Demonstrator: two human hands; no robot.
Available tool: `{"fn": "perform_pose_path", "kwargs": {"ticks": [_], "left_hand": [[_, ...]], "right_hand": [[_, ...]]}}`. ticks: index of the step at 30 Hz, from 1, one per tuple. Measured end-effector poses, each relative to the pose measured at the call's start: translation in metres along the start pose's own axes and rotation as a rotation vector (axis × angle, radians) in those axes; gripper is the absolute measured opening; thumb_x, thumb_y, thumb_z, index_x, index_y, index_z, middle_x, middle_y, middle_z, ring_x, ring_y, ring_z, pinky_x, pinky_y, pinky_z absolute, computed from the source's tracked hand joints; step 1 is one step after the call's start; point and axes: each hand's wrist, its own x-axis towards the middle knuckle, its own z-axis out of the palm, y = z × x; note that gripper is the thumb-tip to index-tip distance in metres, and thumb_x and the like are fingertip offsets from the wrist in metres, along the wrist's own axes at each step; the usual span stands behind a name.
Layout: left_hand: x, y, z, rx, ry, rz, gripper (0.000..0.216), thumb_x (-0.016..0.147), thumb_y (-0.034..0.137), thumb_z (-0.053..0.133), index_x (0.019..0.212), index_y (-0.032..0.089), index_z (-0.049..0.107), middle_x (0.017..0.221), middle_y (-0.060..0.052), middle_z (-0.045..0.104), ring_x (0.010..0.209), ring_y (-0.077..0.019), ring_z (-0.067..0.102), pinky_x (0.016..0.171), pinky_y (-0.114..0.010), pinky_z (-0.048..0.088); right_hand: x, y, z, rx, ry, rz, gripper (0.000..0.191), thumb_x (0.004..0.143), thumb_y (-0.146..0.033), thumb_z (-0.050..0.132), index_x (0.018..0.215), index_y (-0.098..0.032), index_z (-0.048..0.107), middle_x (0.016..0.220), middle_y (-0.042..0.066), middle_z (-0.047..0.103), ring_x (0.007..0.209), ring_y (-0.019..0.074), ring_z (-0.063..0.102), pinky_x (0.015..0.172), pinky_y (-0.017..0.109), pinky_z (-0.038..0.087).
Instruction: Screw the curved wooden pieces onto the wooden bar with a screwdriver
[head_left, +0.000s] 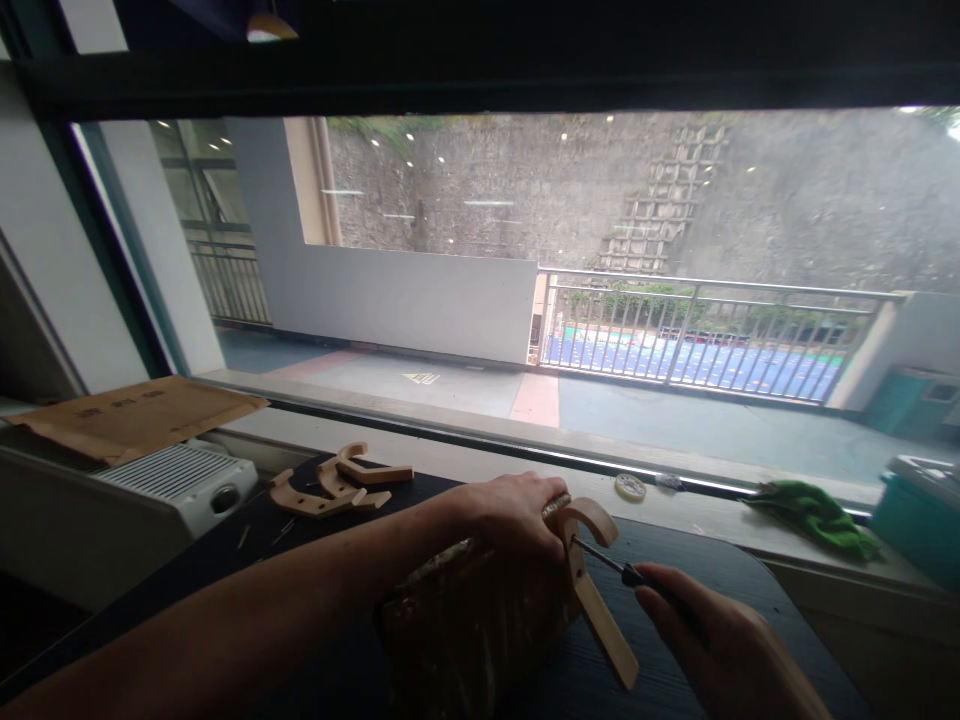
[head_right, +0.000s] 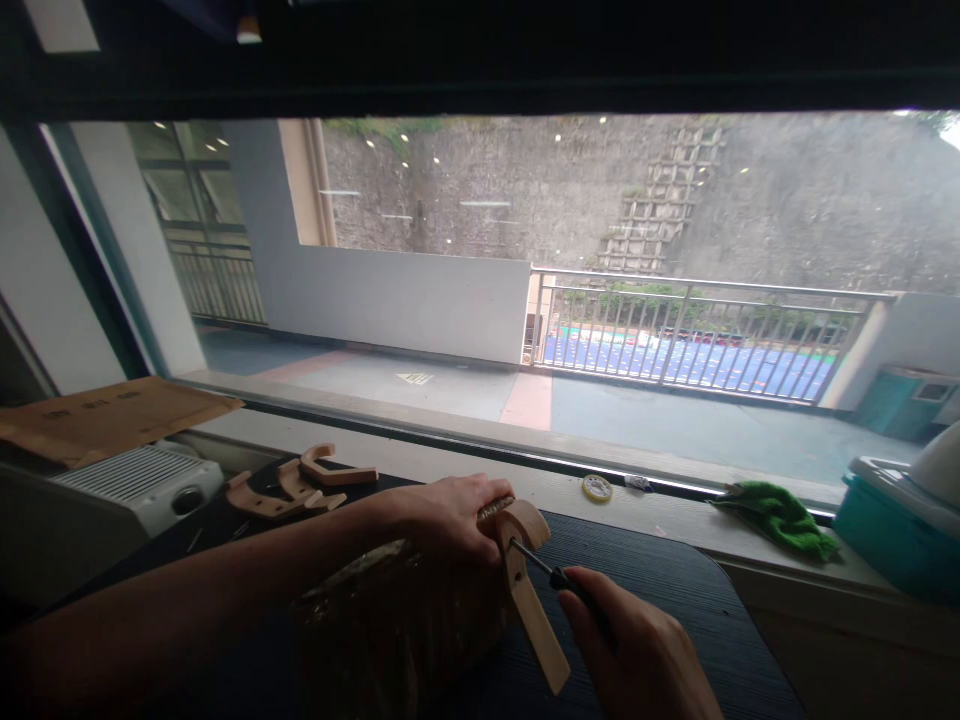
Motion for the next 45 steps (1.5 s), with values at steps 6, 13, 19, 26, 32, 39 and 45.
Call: {"fn": "perform_pose_path", "kwargs": {"ticks": [6,13,19,26,32,39,45], "left_hand": [[0.0,0.0,0.001,0.005,0.001,-0.011,0.056,0.06,0.052,0.066,0.109,0.027,0.051,0.108,-0.003,0.056,0.101,-0.0264,0.056,0.073,-0.031,0.049],[0.001,0.0,0.003,0.06,-0.006,-0.018,0.061,0.061,0.051,0.065,0.115,0.029,0.049,0.112,-0.004,0.054,0.102,-0.027,0.054,0.078,-0.034,0.048],[0.0,0.002,0.006,0.058,0.003,-0.001,0.059,0.062,0.051,0.063,0.115,0.029,0.049,0.11,-0.005,0.053,0.1,-0.0269,0.055,0.077,-0.034,0.048],[-0.002,0.003,0.003,0.019,-0.003,-0.018,0.058,0.062,0.051,0.064,0.113,0.028,0.051,0.113,-0.005,0.055,0.102,-0.0267,0.055,0.076,-0.031,0.048],[-0.001,-0.002,0.002,0.038,-0.012,0.005,0.06,0.062,0.051,0.065,0.115,0.027,0.049,0.113,-0.005,0.054,0.103,-0.0267,0.054,0.079,-0.035,0.047],[-0.001,-0.003,0.003,0.005,-0.015,0.012,0.058,0.062,0.05,0.065,0.113,0.027,0.05,0.112,-0.004,0.054,0.102,-0.0259,0.054,0.075,-0.032,0.048],[-0.003,-0.002,0.003,-0.003,0.003,0.006,0.057,0.062,0.051,0.066,0.112,0.028,0.051,0.111,-0.005,0.054,0.101,-0.0264,0.055,0.074,-0.033,0.049]], "right_hand": [[0.006,0.002,-0.017,-0.089,-0.089,-0.092,0.023,0.092,-0.032,0.045,0.111,-0.026,0.056,0.085,-0.001,0.072,0.065,0.0139,0.069,0.049,0.019,0.052],[0.02,-0.006,-0.035,-0.372,0.023,-0.515,0.032,0.091,-0.013,0.03,0.108,-0.014,0.057,0.062,0.0,0.056,0.047,0.0146,0.056,0.039,0.025,0.042],[0.011,-0.002,-0.018,-0.091,-0.028,-0.208,0.019,0.092,-0.025,0.043,0.1,-0.021,0.06,0.07,0.0,0.065,0.055,0.0128,0.063,0.046,0.021,0.047],[0.006,-0.002,-0.015,0.009,-0.196,0.057,0.02,0.092,-0.032,0.045,0.106,-0.028,0.059,0.089,-0.001,0.071,0.073,0.0152,0.069,0.058,0.022,0.054],[0.02,-0.007,-0.034,-0.288,-0.076,-0.43,0.034,0.084,-0.007,0.036,0.11,-0.017,0.056,0.067,0.002,0.061,0.052,0.0156,0.06,0.04,0.023,0.045],[0.018,-0.004,-0.021,-0.189,-0.036,-0.391,0.027,0.09,-0.014,0.038,0.111,-0.015,0.055,0.068,0.002,0.061,0.054,0.0165,0.06,0.043,0.026,0.047],[0.011,-0.003,-0.011,0.162,-0.201,0.123,0.018,0.092,-0.034,0.045,0.098,-0.027,0.061,0.088,-0.001,0.071,0.076,0.0147,0.068,0.062,0.021,0.053]]}}
